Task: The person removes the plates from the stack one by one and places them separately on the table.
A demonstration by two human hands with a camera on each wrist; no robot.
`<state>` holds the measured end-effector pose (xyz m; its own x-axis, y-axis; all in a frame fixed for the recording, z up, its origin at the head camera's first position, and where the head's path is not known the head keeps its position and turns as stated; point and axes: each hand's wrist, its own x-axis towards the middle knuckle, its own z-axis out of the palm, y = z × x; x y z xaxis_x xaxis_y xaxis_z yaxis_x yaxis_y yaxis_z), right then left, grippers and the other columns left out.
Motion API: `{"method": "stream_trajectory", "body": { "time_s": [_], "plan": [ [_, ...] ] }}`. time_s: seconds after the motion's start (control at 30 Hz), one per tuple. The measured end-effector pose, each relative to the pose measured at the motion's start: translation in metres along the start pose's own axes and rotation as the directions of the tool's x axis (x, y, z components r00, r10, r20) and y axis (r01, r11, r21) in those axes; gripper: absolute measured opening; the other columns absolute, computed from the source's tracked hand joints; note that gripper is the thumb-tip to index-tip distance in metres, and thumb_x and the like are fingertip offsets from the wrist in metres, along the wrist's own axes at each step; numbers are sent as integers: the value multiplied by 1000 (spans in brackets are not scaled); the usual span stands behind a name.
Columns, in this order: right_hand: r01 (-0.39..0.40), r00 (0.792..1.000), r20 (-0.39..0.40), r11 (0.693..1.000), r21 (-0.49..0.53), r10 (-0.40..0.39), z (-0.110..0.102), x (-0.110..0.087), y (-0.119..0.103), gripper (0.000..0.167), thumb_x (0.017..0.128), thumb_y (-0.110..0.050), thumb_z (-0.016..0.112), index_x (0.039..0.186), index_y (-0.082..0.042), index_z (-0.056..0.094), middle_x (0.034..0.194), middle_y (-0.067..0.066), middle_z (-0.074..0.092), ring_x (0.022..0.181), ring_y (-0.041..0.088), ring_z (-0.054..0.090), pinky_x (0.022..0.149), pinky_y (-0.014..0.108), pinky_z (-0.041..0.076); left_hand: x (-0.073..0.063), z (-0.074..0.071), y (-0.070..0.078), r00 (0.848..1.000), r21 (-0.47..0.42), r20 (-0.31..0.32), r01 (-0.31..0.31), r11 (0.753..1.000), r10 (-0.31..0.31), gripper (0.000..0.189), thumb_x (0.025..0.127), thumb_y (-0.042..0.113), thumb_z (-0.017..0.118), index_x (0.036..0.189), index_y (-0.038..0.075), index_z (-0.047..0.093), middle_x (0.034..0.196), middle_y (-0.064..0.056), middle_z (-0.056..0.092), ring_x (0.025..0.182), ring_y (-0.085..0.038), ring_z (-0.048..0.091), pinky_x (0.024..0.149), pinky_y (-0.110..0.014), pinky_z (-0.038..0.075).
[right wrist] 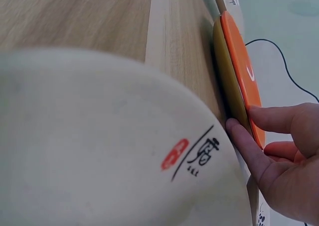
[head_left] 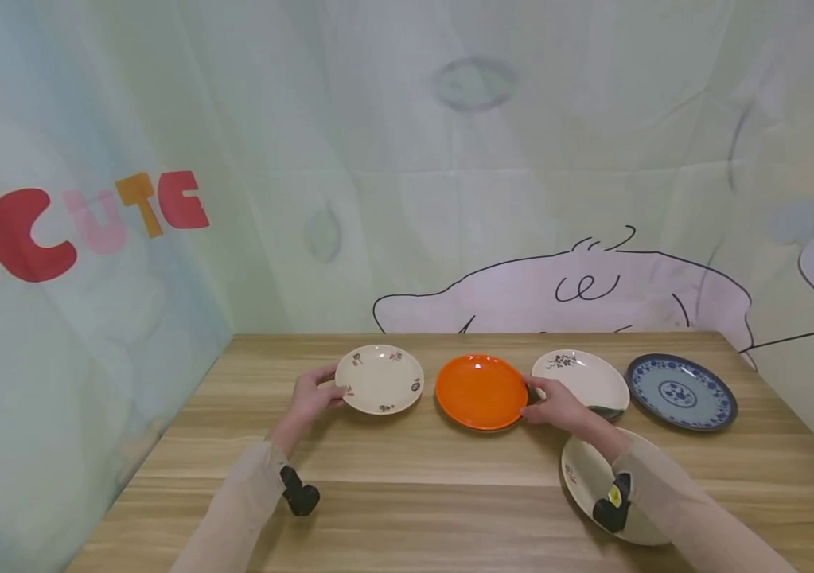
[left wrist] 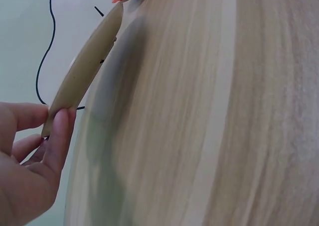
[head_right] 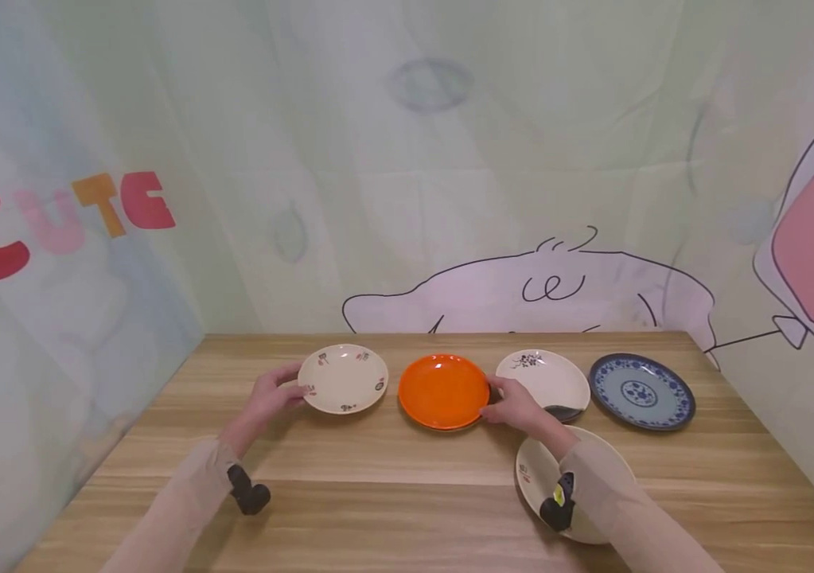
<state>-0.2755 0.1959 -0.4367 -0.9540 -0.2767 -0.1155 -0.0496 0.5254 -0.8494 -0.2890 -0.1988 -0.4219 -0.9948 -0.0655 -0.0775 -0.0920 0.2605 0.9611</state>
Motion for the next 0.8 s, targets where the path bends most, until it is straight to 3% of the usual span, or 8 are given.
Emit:
{"method": "stream_trajectory", "body": {
  "time_s": [0.43, 0.8],
  "plan": [
    [6, 1000, -7, 999, 36, -6, 1, 0, 2, 64, 79, -2, 64, 133, 14, 32, 136, 34, 31, 77, 15, 58, 73, 27, 54, 0, 1, -11, 999, -10, -1, 37, 999, -37, 55, 80, -9, 56, 133, -7, 39, 133, -28, 39, 68, -8, 58, 64, -20, 54],
    [9, 1000, -11, 997, 78, -8, 3, 2, 5, 65, 78, -2, 65, 133, 12, 33, 136, 33, 31, 80, 16, 60, 76, 30, 54, -2, 1, -18, 996, -53, 6, 90, 995, -90, 56, 82, -7, 54, 134, -7, 33, 132, -29, 39, 74, -11, 59, 68, -23, 55]
  ]
}}
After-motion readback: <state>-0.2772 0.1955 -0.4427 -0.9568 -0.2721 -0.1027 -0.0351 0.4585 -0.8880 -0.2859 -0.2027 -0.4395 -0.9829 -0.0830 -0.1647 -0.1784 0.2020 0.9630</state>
